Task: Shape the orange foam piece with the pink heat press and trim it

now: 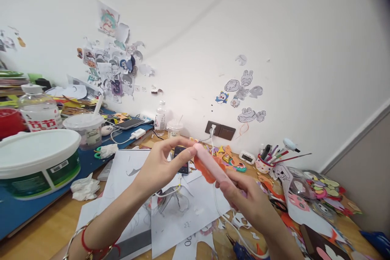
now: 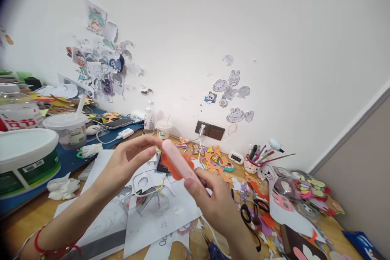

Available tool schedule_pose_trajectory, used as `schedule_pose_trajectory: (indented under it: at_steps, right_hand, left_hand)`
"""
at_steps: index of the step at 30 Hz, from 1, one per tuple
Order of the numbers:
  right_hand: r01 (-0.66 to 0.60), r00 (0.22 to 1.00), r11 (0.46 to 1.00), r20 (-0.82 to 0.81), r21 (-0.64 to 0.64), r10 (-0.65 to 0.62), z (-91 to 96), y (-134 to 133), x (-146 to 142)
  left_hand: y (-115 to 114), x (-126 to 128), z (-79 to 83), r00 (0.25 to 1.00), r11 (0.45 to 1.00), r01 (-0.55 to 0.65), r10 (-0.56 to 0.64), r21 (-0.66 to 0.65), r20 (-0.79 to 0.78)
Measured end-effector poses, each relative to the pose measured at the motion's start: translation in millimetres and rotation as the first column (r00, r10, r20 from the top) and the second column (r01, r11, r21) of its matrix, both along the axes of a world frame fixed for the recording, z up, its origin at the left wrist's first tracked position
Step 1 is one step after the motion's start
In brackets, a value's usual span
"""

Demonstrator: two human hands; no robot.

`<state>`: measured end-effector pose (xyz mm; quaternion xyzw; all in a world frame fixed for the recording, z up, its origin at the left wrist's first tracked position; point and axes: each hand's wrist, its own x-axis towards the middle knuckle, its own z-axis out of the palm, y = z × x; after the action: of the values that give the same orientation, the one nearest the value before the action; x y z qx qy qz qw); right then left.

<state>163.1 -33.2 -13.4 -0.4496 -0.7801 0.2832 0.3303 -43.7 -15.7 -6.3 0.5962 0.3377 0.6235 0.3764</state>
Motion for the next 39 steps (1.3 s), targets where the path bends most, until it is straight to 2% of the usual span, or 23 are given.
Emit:
schedule_pose_trajectory:
  at_steps: [3, 7, 10, 17, 24, 33, 37, 39]
  right_hand:
    - [0.023, 0.989, 0.996, -0.146, -0.087, -0.036, 1.3, -2, -1]
    - [0.059, 0.985, 0.996, -0.159, -0.07, -0.069, 1.3, -6, -6]
    - [0.064, 0.981, 0.995, -0.177, -0.072, -0.076, -0.2, -7, -10]
    - [0.08, 0.961, 0.996, -0.264, -0.024, -0.084, -6.7, -7, -19]
    - [0.116, 0.926, 0.989, -0.349, -0.096, -0.143, -4.2, -13, -24]
    - [0.204, 0.875, 0.965, -0.41, -0.165, -0.256, -0.4, -25, -25]
    - [0.197, 0.846, 0.966, -0.469, -0.167, -0.253, -2.7, -24, -28]
    - [0.195, 0.802, 0.967, -0.541, -0.162, -0.252, -4.3, -19, -24]
  left_hand:
    - [-5, 5, -2.7, 0.998, 1.0, -0.025, 0.026, 0.016, -0.061]
    - [-10, 14, -3.2, 0.965, 0.998, -0.034, 0.048, 0.057, -0.259]
    - [-10, 16, -3.2, 0.949, 0.991, -0.052, 0.088, 0.123, -0.304]
    - [-11, 17, -10.2, 0.963, 0.97, -0.131, 0.173, 0.204, -0.206]
    - [-14, 23, -17.8, 0.967, 0.928, -0.124, 0.193, 0.35, -0.168]
    - [-18, 29, -24.3, 0.994, 0.922, -0.076, 0.101, 0.379, -0.047]
    - [-21, 29, -24.4, 0.998, 0.945, -0.055, 0.063, 0.322, -0.012]
    - [-21, 27, -21.7, 0.998, 0.961, -0.063, 0.064, 0.27, 0.005]
